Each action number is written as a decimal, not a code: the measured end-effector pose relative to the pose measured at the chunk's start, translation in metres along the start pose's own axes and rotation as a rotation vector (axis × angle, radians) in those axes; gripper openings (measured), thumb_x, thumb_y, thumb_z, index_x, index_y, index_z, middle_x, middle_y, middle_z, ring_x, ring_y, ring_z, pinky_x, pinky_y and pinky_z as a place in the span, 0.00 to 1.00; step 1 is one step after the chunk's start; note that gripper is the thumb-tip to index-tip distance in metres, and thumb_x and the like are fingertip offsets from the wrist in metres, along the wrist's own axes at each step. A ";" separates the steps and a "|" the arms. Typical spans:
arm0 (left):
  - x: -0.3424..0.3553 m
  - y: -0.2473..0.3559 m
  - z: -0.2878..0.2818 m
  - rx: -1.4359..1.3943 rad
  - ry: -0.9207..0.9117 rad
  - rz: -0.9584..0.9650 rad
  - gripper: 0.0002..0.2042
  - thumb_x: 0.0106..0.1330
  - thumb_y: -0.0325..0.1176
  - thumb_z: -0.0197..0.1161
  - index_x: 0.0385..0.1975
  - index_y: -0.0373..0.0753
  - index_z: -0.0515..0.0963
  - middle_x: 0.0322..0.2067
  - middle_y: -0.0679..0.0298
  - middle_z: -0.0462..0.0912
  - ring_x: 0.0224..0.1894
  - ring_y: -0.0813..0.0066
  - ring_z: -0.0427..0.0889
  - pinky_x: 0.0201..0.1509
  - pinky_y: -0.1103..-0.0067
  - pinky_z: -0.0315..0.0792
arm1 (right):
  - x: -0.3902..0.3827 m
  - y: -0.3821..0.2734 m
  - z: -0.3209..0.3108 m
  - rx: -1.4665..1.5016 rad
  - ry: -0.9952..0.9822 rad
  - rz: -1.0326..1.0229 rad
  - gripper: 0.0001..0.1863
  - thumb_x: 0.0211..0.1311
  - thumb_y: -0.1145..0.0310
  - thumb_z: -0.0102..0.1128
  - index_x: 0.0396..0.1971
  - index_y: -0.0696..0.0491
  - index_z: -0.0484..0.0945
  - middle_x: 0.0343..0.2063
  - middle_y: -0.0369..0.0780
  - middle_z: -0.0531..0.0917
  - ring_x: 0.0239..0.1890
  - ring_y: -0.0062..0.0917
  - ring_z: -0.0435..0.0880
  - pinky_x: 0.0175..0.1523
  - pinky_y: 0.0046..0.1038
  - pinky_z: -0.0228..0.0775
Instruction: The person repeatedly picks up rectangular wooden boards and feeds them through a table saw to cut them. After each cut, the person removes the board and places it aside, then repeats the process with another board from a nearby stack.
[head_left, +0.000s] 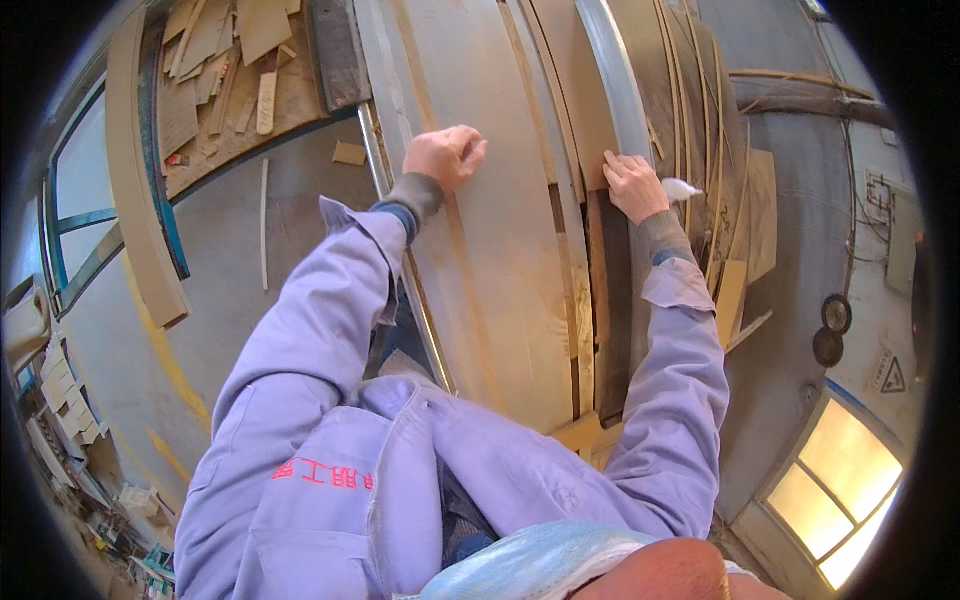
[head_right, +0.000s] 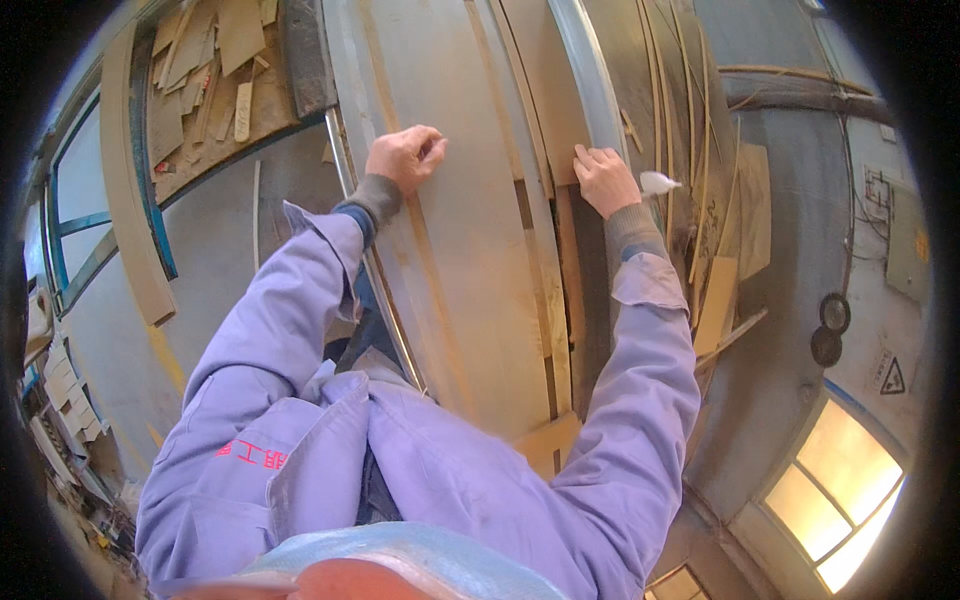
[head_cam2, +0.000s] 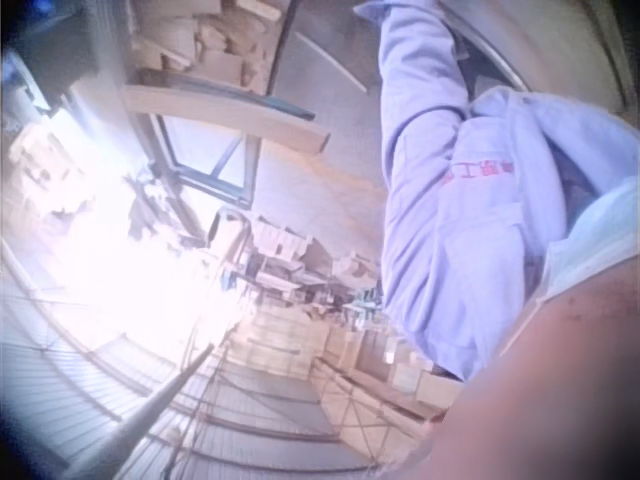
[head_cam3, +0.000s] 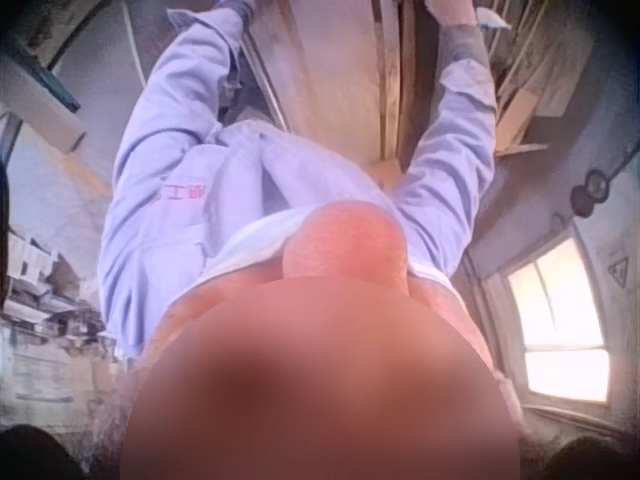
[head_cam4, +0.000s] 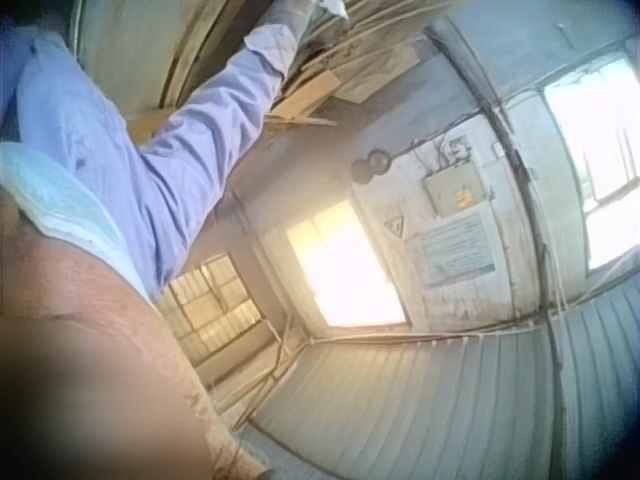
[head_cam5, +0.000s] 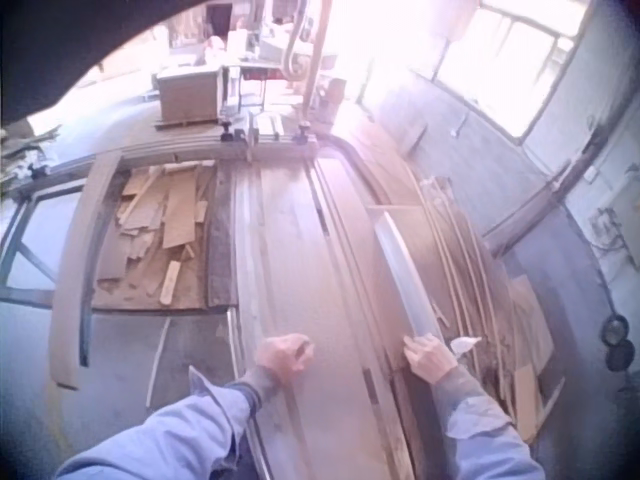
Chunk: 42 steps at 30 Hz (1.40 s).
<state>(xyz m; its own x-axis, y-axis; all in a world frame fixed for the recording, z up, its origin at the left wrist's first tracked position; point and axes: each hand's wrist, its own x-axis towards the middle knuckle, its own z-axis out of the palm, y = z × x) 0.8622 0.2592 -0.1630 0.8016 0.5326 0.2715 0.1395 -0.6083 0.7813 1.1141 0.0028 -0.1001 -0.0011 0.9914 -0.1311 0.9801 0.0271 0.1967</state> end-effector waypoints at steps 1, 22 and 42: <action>-0.003 0.004 0.001 0.000 0.005 0.007 0.06 0.63 0.35 0.65 0.30 0.41 0.81 0.26 0.58 0.85 0.27 0.63 0.85 0.33 0.73 0.79 | -0.002 0.000 -0.002 -0.001 -0.014 0.003 0.12 0.50 0.74 0.60 0.36 0.59 0.82 0.50 0.45 0.83 0.48 0.31 0.82 0.54 0.31 0.71; -0.011 0.022 -0.003 -0.071 0.003 -0.023 0.06 0.62 0.34 0.65 0.33 0.40 0.80 0.28 0.61 0.85 0.30 0.63 0.85 0.35 0.71 0.78 | 0.038 0.025 -0.042 -0.032 0.070 0.040 0.23 0.54 0.74 0.58 0.52 0.60 0.76 0.57 0.45 0.77 0.60 0.33 0.75 0.64 0.33 0.67; 0.105 0.052 -0.020 -0.691 -0.178 -0.682 0.18 0.57 0.31 0.74 0.42 0.27 0.79 0.37 0.55 0.85 0.35 0.70 0.85 0.39 0.76 0.81 | 0.118 -0.079 -0.135 0.625 0.400 -0.217 0.07 0.57 0.65 0.65 0.28 0.54 0.82 0.28 0.42 0.84 0.32 0.32 0.84 0.37 0.31 0.78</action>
<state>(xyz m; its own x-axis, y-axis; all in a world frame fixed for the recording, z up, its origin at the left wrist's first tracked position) 0.9420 0.2955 -0.0822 0.7594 0.5107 -0.4030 0.2793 0.3036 0.9110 1.0093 0.1351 0.0002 -0.1611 0.9463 0.2804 0.8798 0.2664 -0.3936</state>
